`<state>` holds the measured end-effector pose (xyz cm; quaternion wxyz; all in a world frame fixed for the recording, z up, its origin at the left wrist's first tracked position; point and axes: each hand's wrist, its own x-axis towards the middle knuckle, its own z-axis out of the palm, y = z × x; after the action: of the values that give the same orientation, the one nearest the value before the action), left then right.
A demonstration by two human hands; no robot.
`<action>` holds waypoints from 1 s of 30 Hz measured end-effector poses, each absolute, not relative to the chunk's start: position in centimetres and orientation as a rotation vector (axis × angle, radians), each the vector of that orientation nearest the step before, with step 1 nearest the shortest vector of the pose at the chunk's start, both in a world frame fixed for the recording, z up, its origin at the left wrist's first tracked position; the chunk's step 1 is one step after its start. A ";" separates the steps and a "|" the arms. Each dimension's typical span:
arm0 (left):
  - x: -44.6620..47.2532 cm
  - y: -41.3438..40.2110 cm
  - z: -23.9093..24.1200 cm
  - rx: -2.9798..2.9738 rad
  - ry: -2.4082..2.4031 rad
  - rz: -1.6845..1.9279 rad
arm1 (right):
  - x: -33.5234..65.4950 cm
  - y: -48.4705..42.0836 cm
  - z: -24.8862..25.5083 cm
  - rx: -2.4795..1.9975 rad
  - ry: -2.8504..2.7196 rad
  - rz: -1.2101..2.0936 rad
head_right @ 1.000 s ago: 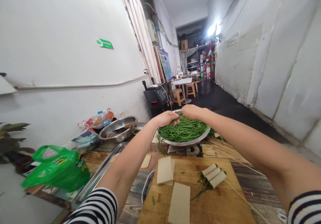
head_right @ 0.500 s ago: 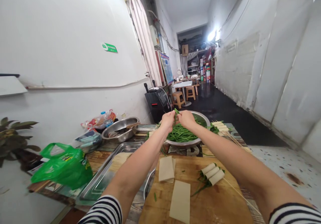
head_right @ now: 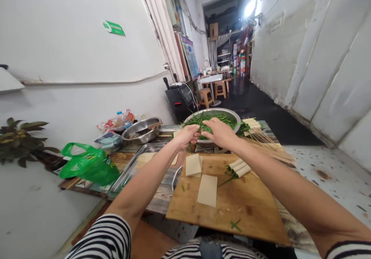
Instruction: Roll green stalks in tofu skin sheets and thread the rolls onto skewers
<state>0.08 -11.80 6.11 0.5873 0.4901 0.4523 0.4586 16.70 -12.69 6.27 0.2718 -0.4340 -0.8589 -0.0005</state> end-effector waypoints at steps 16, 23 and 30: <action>-2.7 -21.2 0.3 0.927 0.745 0.334 | 17.2 -22.7 -3.1 -0.797 -2.188 0.461; -3.3 -23.9 -4.1 1.487 1.063 0.667 | 17.7 -26.1 -6.8 -0.995 -2.077 0.608; -3.4 -26.5 -7.4 2.166 0.913 0.891 | 18.7 -27.8 -9.4 -0.920 -2.244 0.408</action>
<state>-3.35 -26.53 -7.42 0.3091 0.8195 0.3454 0.3370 18.66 -27.82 -9.44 0.3347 -0.3525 -0.8599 0.1562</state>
